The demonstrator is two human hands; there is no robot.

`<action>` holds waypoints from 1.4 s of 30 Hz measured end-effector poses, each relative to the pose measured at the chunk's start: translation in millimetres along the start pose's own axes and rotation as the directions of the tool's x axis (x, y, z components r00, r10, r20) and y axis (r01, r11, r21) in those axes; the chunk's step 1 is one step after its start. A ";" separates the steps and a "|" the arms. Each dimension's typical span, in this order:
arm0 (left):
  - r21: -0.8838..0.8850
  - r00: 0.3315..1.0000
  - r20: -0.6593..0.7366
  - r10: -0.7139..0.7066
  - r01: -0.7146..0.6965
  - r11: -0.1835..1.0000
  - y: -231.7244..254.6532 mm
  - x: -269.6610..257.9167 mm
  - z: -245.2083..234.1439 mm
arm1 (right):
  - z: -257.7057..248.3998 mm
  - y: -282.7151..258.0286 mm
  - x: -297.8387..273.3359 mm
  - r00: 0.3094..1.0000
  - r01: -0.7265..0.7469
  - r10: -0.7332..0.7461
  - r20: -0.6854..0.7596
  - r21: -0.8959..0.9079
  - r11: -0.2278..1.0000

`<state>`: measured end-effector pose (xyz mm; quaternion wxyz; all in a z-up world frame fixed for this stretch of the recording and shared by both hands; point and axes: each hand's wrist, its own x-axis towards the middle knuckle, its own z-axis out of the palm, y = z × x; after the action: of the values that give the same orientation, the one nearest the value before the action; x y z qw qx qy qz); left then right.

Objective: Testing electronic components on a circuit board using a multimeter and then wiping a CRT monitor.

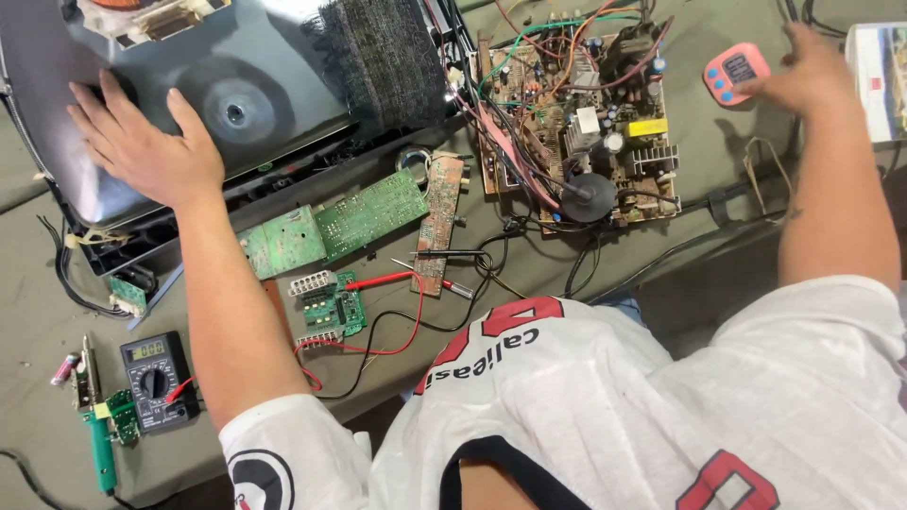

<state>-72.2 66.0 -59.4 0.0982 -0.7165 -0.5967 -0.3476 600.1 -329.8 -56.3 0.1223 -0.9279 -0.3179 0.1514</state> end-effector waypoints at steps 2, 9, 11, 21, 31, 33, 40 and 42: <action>0.005 1.000 0.001 0.013 -0.013 1.000 -0.9 -0.7 1.8 | 6.3 -16.0 -17.0 0.994 -0.063 0.064 0.093 -0.010 0.998; 0.012 1.000 0.001 -0.011 0.011 1.000 0.3 0.1 1.9 | 54.2 24.1 17.0 0.999 0.046 -0.045 0.021 -0.026 0.999; 0.019 1.000 0.003 -0.017 0.017 1.000 -1.0 -1.3 3.0 | 63.3 38.3 27.2 0.997 0.072 -0.072 -0.003 -0.034 0.997; 0.039 1.000 -0.002 -0.031 0.031 0.999 1.1 1.1 0.9 | 79.5 58.6 48.8 0.996 0.050 -0.055 -0.070 -0.067 0.996; -0.001 0.999 0.029 -0.032 0.032 0.999 7.8 0.8 -8.4 | 51.0 35.5 35.8 0.994 -0.108 0.108 0.005 -0.028 0.994; 0.003 0.999 0.032 -0.041 0.041 0.999 7.0 0.8 -7.7 | 31.6 12.5 24.4 0.996 -0.085 0.086 -0.036 0.017 0.996; -0.016 0.998 0.038 -0.048 0.049 0.999 8.6 1.9 -8.9 | 7.7 -71.7 38.0 0.789 0.596 -0.439 -0.429 0.364 0.716; -0.023 0.997 0.045 -0.059 0.060 0.998 10.2 2.5 -10.7 | -11.3 -177.9 -23.6 0.823 0.563 -0.459 -0.334 0.379 0.734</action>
<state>-66.8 59.3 -47.1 0.0658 -0.7070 -0.6157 -0.3417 488.0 -209.5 16.4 0.4103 -0.7576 -0.5013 0.0801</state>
